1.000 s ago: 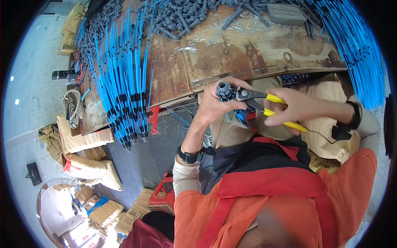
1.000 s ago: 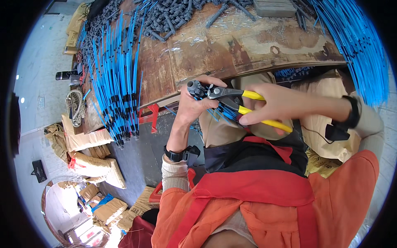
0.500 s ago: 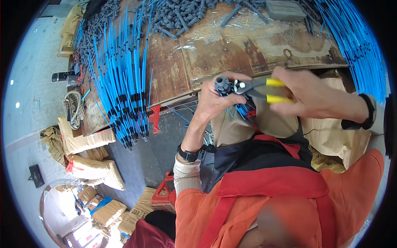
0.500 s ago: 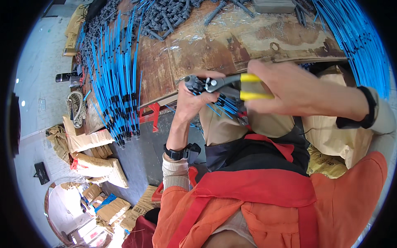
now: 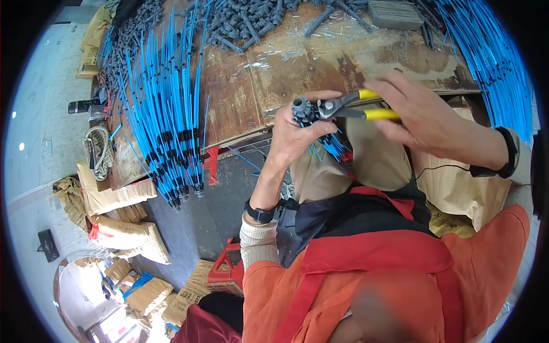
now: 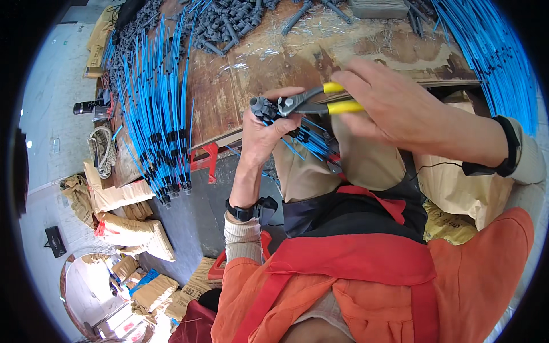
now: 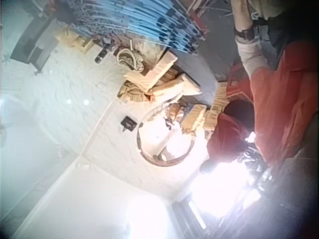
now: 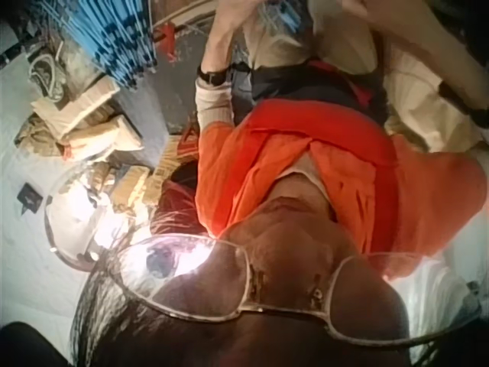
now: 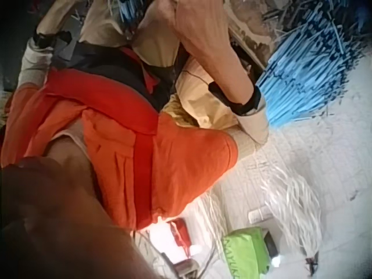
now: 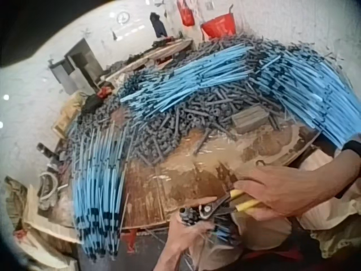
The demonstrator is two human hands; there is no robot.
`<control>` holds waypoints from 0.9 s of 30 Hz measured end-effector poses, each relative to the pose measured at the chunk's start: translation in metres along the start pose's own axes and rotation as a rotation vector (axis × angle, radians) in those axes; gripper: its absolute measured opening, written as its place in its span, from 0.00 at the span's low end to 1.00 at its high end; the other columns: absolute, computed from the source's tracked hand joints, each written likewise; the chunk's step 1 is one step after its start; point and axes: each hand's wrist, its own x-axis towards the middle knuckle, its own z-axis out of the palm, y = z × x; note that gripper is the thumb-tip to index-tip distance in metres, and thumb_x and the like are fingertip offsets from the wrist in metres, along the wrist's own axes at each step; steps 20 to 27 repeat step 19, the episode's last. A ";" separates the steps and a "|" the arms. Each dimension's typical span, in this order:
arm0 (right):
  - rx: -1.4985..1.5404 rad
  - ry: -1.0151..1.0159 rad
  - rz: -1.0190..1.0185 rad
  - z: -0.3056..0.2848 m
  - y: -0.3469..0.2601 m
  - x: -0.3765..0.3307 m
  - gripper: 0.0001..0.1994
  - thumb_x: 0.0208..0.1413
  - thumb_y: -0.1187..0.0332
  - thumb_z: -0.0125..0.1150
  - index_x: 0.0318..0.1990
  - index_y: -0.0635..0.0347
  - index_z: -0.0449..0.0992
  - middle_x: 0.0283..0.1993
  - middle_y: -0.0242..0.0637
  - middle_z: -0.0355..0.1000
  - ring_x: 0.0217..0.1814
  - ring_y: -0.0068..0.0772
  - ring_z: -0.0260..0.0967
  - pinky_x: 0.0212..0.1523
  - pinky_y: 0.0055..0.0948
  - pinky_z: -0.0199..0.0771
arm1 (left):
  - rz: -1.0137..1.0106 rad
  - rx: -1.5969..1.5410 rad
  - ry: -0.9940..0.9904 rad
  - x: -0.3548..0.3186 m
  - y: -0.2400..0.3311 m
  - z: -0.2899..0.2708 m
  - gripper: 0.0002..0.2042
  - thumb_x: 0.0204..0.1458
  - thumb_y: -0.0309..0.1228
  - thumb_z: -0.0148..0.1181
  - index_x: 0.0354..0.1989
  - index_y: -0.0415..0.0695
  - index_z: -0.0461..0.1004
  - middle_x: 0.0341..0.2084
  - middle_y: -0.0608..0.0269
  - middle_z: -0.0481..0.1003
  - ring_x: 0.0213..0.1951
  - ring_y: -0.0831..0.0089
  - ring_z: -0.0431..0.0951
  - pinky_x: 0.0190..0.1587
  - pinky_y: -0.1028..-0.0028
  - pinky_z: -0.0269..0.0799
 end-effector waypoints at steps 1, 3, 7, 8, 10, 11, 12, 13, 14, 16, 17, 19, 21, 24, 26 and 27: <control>-0.200 0.180 -0.172 0.006 0.008 0.002 0.21 0.48 0.65 0.66 0.46 0.65 0.64 0.23 0.39 0.67 0.24 0.33 0.70 0.25 0.32 0.67 | -0.015 -0.008 0.013 0.001 0.000 0.001 0.26 0.39 0.23 0.73 0.52 0.40 0.76 0.36 0.71 0.77 0.38 0.81 0.74 0.45 0.78 0.69; -0.395 0.359 -0.363 0.005 0.009 0.008 0.22 0.47 0.65 0.66 0.46 0.64 0.64 0.23 0.38 0.67 0.24 0.32 0.71 0.25 0.31 0.67 | -0.027 -0.011 0.045 0.001 0.000 -0.003 0.27 0.38 0.23 0.73 0.52 0.41 0.76 0.36 0.71 0.76 0.38 0.81 0.73 0.45 0.78 0.69; 0.871 -0.672 0.407 -0.013 -0.010 0.011 0.22 0.49 0.62 0.66 0.46 0.63 0.65 0.25 0.40 0.68 0.27 0.37 0.71 0.28 0.33 0.68 | 0.094 -0.002 -0.083 -0.003 -0.009 -0.010 0.26 0.38 0.24 0.74 0.51 0.41 0.75 0.35 0.72 0.74 0.39 0.82 0.72 0.45 0.79 0.68; 0.683 -0.569 0.376 -0.013 -0.012 0.007 0.21 0.50 0.61 0.65 0.46 0.63 0.65 0.26 0.41 0.68 0.28 0.40 0.71 0.29 0.34 0.69 | 0.105 0.040 -0.054 -0.003 -0.009 -0.006 0.26 0.38 0.25 0.74 0.49 0.41 0.75 0.34 0.72 0.74 0.38 0.82 0.72 0.44 0.79 0.68; 0.308 -0.364 0.309 -0.010 -0.016 0.001 0.20 0.53 0.59 0.63 0.47 0.62 0.67 0.28 0.43 0.69 0.31 0.45 0.71 0.31 0.35 0.69 | 0.126 0.125 0.006 -0.004 -0.008 0.001 0.24 0.37 0.26 0.75 0.46 0.41 0.75 0.33 0.72 0.72 0.38 0.82 0.72 0.43 0.79 0.67; 0.309 -0.362 0.315 -0.007 -0.016 -0.002 0.20 0.53 0.59 0.63 0.47 0.62 0.67 0.28 0.43 0.69 0.31 0.45 0.71 0.31 0.35 0.69 | 0.126 0.123 0.000 -0.004 -0.008 0.004 0.24 0.37 0.26 0.75 0.46 0.41 0.75 0.33 0.72 0.72 0.38 0.82 0.72 0.43 0.79 0.67; 0.109 -0.187 0.205 -0.003 -0.016 -0.003 0.21 0.54 0.58 0.63 0.47 0.62 0.67 0.28 0.44 0.70 0.32 0.47 0.71 0.32 0.36 0.69 | 0.131 0.135 0.051 -0.004 -0.008 0.006 0.24 0.37 0.26 0.75 0.46 0.41 0.74 0.33 0.72 0.72 0.38 0.82 0.72 0.43 0.79 0.67; -0.091 -0.012 0.094 0.002 -0.015 -0.004 0.21 0.54 0.57 0.63 0.47 0.62 0.67 0.29 0.46 0.70 0.33 0.49 0.71 0.32 0.37 0.69 | 0.137 0.147 0.102 -0.004 -0.008 0.007 0.25 0.37 0.26 0.76 0.46 0.42 0.73 0.33 0.72 0.72 0.38 0.81 0.72 0.43 0.79 0.67; -0.291 0.164 -0.024 0.007 -0.014 -0.003 0.21 0.54 0.56 0.63 0.48 0.62 0.67 0.30 0.47 0.71 0.34 0.51 0.71 0.33 0.37 0.69 | 0.146 0.161 0.160 -0.004 -0.008 0.007 0.25 0.36 0.26 0.76 0.46 0.42 0.73 0.32 0.72 0.72 0.37 0.81 0.71 0.43 0.79 0.67; -0.087 0.060 0.002 0.020 -0.004 0.002 0.21 0.54 0.56 0.63 0.48 0.62 0.67 0.31 0.48 0.71 0.34 0.52 0.71 0.34 0.38 0.69 | 0.146 0.098 0.146 -0.008 -0.014 0.001 0.27 0.37 0.26 0.75 0.48 0.42 0.71 0.33 0.71 0.72 0.38 0.80 0.72 0.43 0.78 0.67; 0.114 -0.049 0.039 0.029 0.002 0.004 0.21 0.54 0.56 0.63 0.48 0.61 0.67 0.31 0.49 0.71 0.34 0.54 0.71 0.34 0.39 0.69 | 0.143 0.028 0.123 -0.011 -0.019 -0.001 0.28 0.37 0.26 0.75 0.50 0.43 0.70 0.33 0.71 0.72 0.38 0.80 0.72 0.43 0.78 0.67; 0.329 -0.220 0.124 0.051 0.008 0.006 0.22 0.54 0.54 0.64 0.50 0.57 0.69 0.45 0.49 0.71 0.42 0.52 0.72 0.41 0.44 0.70 | 0.155 0.021 0.058 -0.016 -0.020 -0.004 0.33 0.40 0.31 0.76 0.56 0.44 0.65 0.34 0.70 0.72 0.38 0.78 0.72 0.43 0.77 0.68; 0.329 -0.220 0.124 0.051 0.008 0.006 0.22 0.54 0.54 0.64 0.50 0.57 0.69 0.45 0.49 0.71 0.42 0.52 0.72 0.41 0.44 0.70 | 0.155 0.021 0.058 -0.016 -0.020 -0.004 0.33 0.40 0.31 0.76 0.56 0.44 0.65 0.34 0.70 0.72 0.38 0.78 0.72 0.43 0.77 0.68; 0.329 -0.220 0.124 0.051 0.008 0.006 0.22 0.54 0.54 0.64 0.50 0.57 0.69 0.45 0.49 0.71 0.42 0.52 0.72 0.41 0.44 0.70 | 0.155 0.021 0.058 -0.016 -0.020 -0.004 0.33 0.40 0.31 0.76 0.56 0.44 0.65 0.34 0.70 0.72 0.38 0.78 0.72 0.43 0.77 0.68; 0.329 -0.220 0.124 0.051 0.008 0.006 0.22 0.54 0.54 0.64 0.50 0.57 0.69 0.45 0.49 0.71 0.42 0.52 0.72 0.41 0.44 0.70 | 0.155 0.021 0.058 -0.016 -0.020 -0.004 0.33 0.40 0.31 0.76 0.56 0.44 0.65 0.34 0.70 0.72 0.38 0.78 0.72 0.43 0.77 0.68; 0.329 -0.220 0.124 0.051 0.008 0.006 0.22 0.54 0.54 0.64 0.50 0.57 0.69 0.45 0.49 0.71 0.42 0.52 0.72 0.41 0.44 0.70 | 0.155 0.021 0.058 -0.016 -0.020 -0.004 0.33 0.40 0.31 0.76 0.56 0.44 0.65 0.34 0.70 0.72 0.38 0.78 0.72 0.43 0.77 0.68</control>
